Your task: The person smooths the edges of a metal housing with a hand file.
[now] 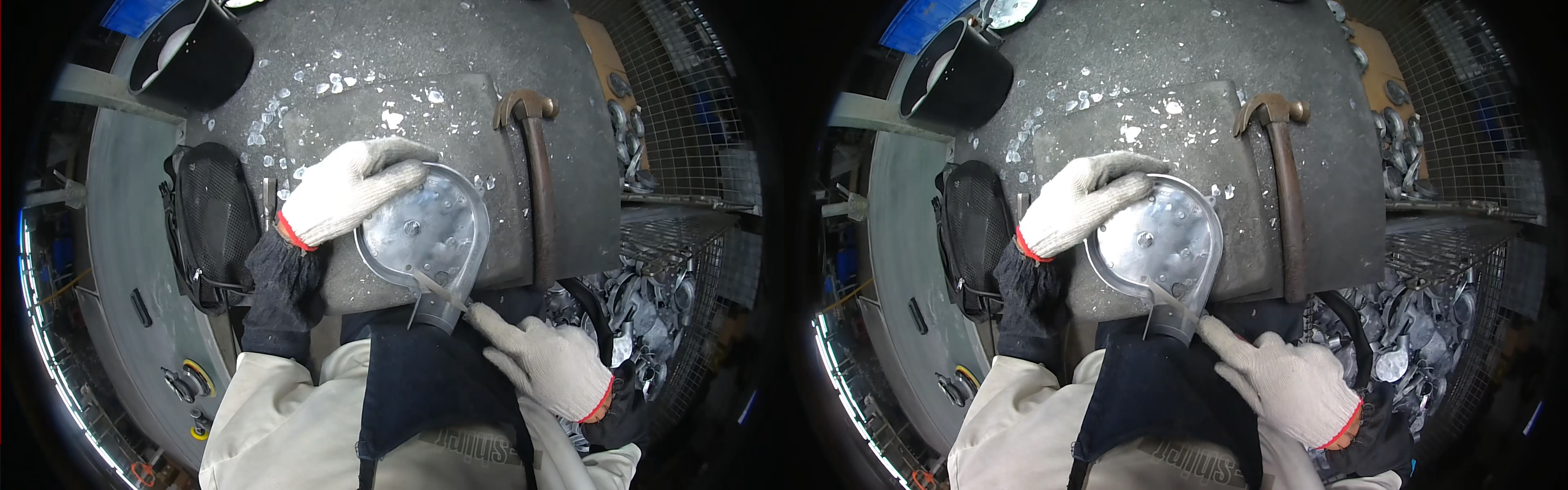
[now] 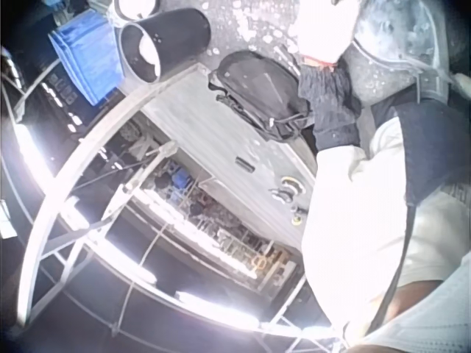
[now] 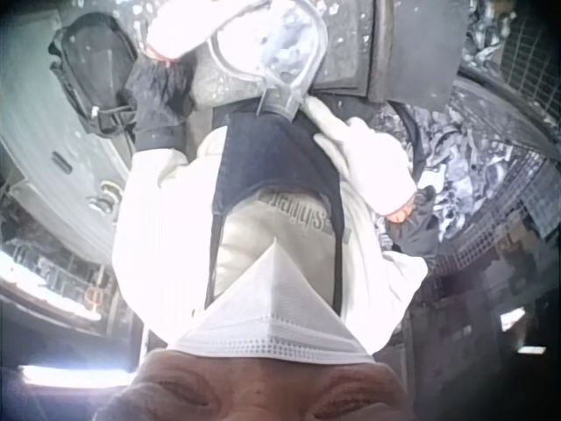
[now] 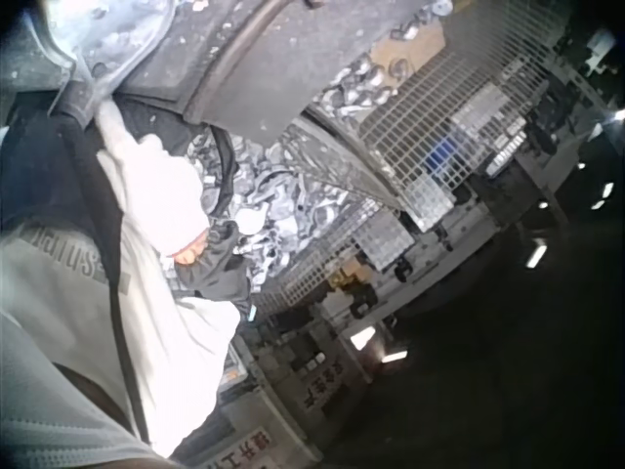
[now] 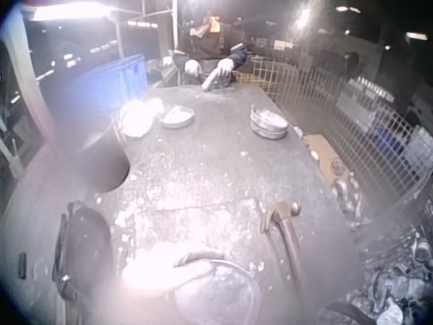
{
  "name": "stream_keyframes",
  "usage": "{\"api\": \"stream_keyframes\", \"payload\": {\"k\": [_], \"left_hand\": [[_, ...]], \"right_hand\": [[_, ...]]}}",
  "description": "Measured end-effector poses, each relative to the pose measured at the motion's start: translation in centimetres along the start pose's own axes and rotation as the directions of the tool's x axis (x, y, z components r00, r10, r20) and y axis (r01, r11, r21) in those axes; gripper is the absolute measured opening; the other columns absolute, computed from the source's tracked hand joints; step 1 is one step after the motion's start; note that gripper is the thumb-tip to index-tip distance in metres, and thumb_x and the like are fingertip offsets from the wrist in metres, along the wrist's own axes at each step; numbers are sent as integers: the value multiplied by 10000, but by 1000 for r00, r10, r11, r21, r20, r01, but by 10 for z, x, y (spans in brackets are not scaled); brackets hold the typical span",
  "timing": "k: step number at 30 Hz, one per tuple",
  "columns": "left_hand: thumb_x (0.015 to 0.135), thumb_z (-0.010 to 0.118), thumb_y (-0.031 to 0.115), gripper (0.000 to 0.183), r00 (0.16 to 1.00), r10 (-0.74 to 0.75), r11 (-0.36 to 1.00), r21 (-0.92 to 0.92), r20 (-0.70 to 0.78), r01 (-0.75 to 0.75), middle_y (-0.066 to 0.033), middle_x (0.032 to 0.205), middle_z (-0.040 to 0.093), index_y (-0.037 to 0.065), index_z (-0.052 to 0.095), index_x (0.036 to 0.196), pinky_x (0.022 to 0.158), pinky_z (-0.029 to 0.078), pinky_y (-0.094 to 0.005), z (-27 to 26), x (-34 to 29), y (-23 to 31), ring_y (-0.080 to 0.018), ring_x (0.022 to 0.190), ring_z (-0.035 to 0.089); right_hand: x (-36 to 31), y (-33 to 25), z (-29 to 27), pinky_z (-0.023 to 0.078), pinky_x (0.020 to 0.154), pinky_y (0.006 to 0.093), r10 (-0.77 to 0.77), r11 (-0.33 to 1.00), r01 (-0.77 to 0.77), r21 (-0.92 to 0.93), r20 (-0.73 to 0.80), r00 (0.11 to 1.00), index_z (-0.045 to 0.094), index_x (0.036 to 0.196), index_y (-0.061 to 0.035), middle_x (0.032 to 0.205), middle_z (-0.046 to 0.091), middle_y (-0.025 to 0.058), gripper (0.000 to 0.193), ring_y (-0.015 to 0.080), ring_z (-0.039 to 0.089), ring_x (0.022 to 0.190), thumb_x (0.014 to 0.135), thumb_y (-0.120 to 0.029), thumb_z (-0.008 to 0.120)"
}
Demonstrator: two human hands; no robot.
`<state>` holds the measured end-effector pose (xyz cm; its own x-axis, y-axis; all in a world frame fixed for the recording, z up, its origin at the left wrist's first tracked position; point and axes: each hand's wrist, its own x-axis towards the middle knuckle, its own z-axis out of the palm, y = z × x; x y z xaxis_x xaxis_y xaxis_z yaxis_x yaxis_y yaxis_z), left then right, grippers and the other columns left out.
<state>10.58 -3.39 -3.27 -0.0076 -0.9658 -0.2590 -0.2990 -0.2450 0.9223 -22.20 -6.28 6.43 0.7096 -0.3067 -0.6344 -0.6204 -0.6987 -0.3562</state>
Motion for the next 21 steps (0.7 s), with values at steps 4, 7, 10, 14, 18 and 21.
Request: {"api": "stream_keyframes", "payload": {"k": [4,7,10,14,18,21], "left_hand": [[1093,656,274,432,1000,-4,1000,20,-18,4,-160,1304,764,-21,702,1404,1069,553,-339,4,1,1,-209,1223,708],[1097,652,271,425,999,20,1000,24,-34,-19,-165,1301,765,-25,704,1397,1072,552,-339,8,2,-5,-213,1230,708],[1097,656,277,429,999,-23,999,35,-43,25,-164,1296,765,-28,704,1396,1070,552,-337,8,2,-1,-210,1225,708],[1093,665,291,443,998,8,999,45,-61,-5,-158,1290,768,-33,704,1392,1065,552,-334,7,2,-6,-202,1214,708],[1090,656,274,447,999,-17,998,68,-39,20,-153,1247,771,-53,689,1393,1051,543,-325,5,1,7,-180,1174,701],[1076,656,259,453,994,-97,989,105,-45,101,-145,1190,765,-73,677,1384,1029,537,-322,-17,1,2,-173,1120,693]], "right_hand": [[3,-2,6,597,509,486,15,999,-15,38,-5,1000,455,1623,-376,801,690,149,564,385,715,576,1086,-461,603],[7,-5,9,596,508,484,-2,999,3,46,-23,1000,461,1621,-387,806,692,146,562,381,719,581,1083,-471,603],[11,-12,6,611,618,512,50,999,-51,17,53,997,434,1638,-358,865,699,151,583,406,726,673,1086,-426,607],[11,-11,5,602,606,513,71,997,-72,29,33,997,448,1631,-370,862,691,152,576,403,721,666,1082,-429,610],[-1,-12,15,590,585,511,68,995,-74,-68,-87,994,470,1625,-384,846,673,147,579,395,716,655,1070,-456,621],[4,8,19,582,581,507,-20,986,41,161,-129,992,488,1626,-335,865,674,147,576,390,708,646,1081,-473,613]]}}
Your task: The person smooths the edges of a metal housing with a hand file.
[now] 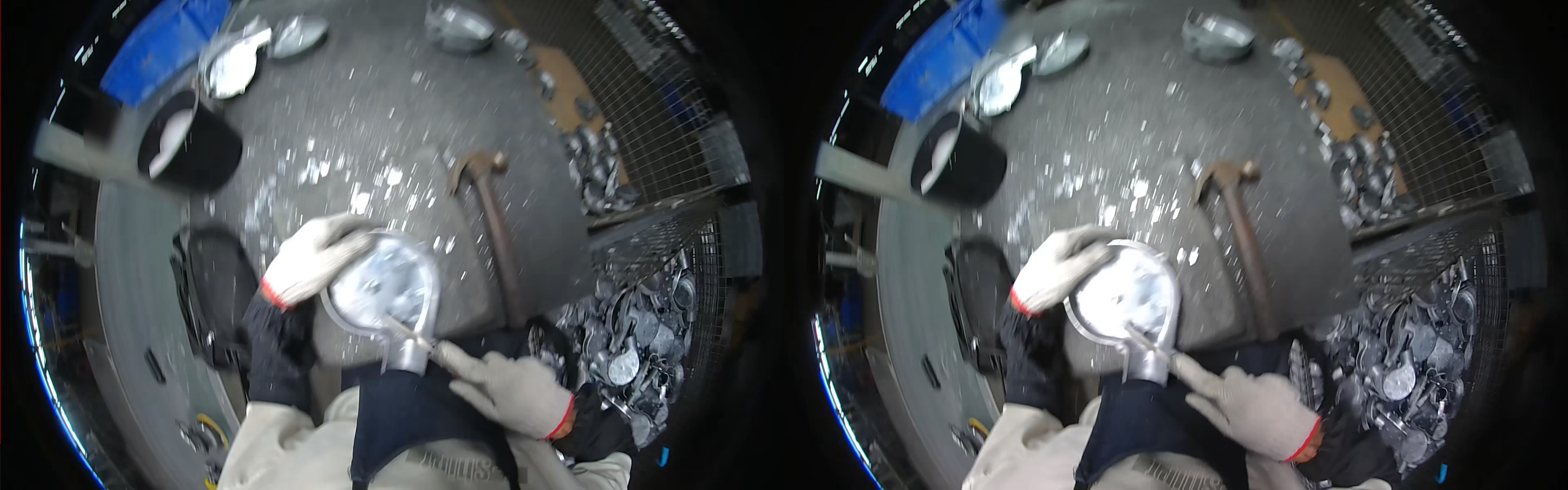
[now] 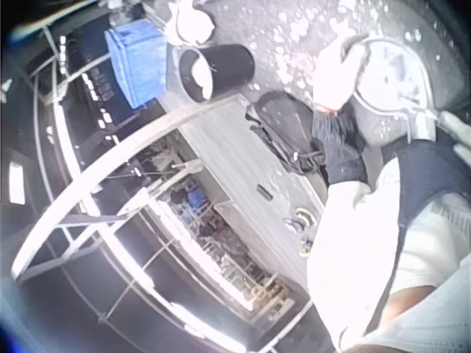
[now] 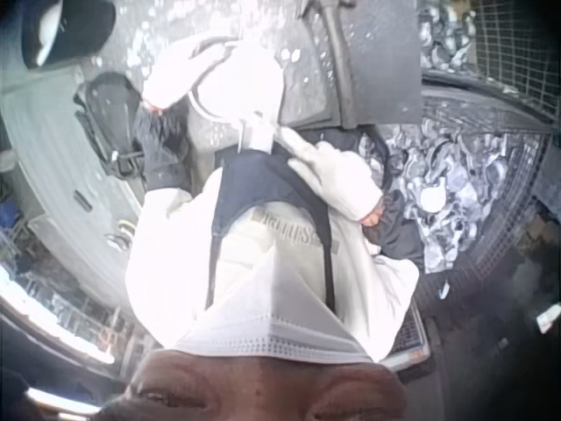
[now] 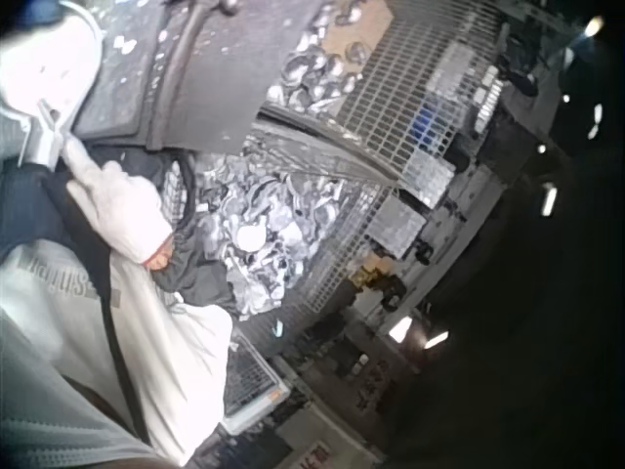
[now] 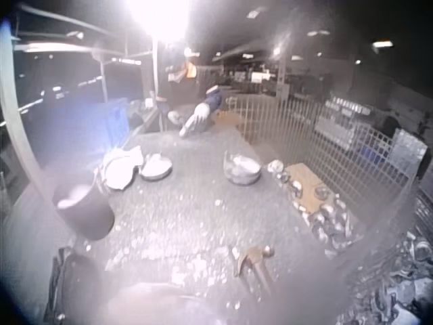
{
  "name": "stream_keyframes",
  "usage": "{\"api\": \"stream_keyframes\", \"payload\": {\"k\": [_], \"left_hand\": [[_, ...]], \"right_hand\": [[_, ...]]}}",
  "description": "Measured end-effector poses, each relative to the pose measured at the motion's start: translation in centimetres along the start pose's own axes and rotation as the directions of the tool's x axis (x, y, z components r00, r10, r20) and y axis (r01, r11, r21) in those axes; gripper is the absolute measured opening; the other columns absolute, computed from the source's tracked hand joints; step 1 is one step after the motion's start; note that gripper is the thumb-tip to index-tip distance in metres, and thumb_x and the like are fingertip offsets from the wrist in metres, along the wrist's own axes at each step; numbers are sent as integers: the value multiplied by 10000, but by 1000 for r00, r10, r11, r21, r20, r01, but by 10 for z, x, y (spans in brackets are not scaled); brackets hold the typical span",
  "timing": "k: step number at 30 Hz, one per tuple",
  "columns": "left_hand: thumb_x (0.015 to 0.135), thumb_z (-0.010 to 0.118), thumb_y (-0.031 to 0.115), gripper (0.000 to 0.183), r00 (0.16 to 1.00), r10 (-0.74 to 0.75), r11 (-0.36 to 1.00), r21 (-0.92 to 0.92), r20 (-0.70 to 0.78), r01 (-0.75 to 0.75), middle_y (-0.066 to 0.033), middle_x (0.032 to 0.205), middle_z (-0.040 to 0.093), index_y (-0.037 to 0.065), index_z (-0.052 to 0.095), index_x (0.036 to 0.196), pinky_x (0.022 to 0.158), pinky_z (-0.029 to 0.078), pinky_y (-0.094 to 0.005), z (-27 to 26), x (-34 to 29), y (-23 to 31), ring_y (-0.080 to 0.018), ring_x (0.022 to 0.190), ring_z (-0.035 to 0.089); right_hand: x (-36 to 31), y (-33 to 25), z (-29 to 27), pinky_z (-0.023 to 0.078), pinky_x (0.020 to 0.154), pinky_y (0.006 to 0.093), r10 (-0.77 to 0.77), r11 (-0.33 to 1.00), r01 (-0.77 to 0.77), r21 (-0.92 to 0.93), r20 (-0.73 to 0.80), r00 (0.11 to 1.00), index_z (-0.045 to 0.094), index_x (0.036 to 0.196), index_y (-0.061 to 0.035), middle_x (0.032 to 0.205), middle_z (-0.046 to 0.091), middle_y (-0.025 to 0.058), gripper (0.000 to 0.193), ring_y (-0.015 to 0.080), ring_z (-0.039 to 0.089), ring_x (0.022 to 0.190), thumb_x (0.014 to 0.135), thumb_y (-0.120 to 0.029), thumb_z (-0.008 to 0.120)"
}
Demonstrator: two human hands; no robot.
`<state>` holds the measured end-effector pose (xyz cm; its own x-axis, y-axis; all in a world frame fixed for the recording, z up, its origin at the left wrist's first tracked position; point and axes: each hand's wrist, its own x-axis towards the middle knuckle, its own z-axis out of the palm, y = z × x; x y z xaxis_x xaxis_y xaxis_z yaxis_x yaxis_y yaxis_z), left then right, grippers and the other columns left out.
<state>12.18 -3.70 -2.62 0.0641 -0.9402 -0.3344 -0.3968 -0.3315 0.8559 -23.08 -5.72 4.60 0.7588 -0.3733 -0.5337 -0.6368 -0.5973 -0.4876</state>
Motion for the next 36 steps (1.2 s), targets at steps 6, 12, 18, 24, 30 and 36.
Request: {"api": "stream_keyframes", "payload": {"k": [6,12,18,24,30,36], "left_hand": [[1051,678,251,494,871,-164,909,-415,-464,-50,-114,1241,741,-82,644,1415,1007,542,-322,-66,42,-8,-187,1137,689],[1091,674,354,658,955,160,748,-601,-250,-282,-174,1402,651,-57,493,1572,993,569,-334,4,187,85,-202,1178,681],[1030,700,422,651,805,567,733,552,-175,-397,-251,1470,665,55,559,1550,1111,531,-449,44,314,171,-387,1340,663],[976,633,182,433,812,533,321,945,-238,66,-142,1480,665,134,675,1404,1197,376,-621,-24,418,107,-356,1442,548],[941,657,90,233,719,690,129,992,-84,-8,-168,1144,722,95,712,1167,1167,440,-639,-35,409,107,-375,1088,702],[900,768,187,297,782,504,737,654,-366,-168,-188,959,702,26,639,1114,795,548,-452,-12,263,150,-395,834,692]], "right_hand": [[-15,29,42,614,847,387,160,880,-4,475,-287,944,508,1629,-111,1103,779,171,649,326,785,961,1048,-311,717],[-3,26,54,622,919,409,253,827,-71,558,-255,933,534,1622,-219,1102,790,164,635,365,783,1024,1044,-426,698],[-18,43,50,585,940,444,140,843,73,533,-349,927,514,1614,-97,1426,711,155,541,352,735,1064,1131,-336,557],[-25,52,54,548,952,367,90,545,122,830,-203,975,449,1668,-64,1515,658,164,569,231,704,1182,1164,-324,501],[-9,64,111,387,1241,365,8,-538,441,718,-519,855,323,1684,56,1805,247,193,658,278,362,1611,1178,-352,429],[47,96,116,141,1325,664,-307,-245,952,186,-946,106,316,1667,93,1794,217,265,934,440,201,1661,1077,-591,557]]}}
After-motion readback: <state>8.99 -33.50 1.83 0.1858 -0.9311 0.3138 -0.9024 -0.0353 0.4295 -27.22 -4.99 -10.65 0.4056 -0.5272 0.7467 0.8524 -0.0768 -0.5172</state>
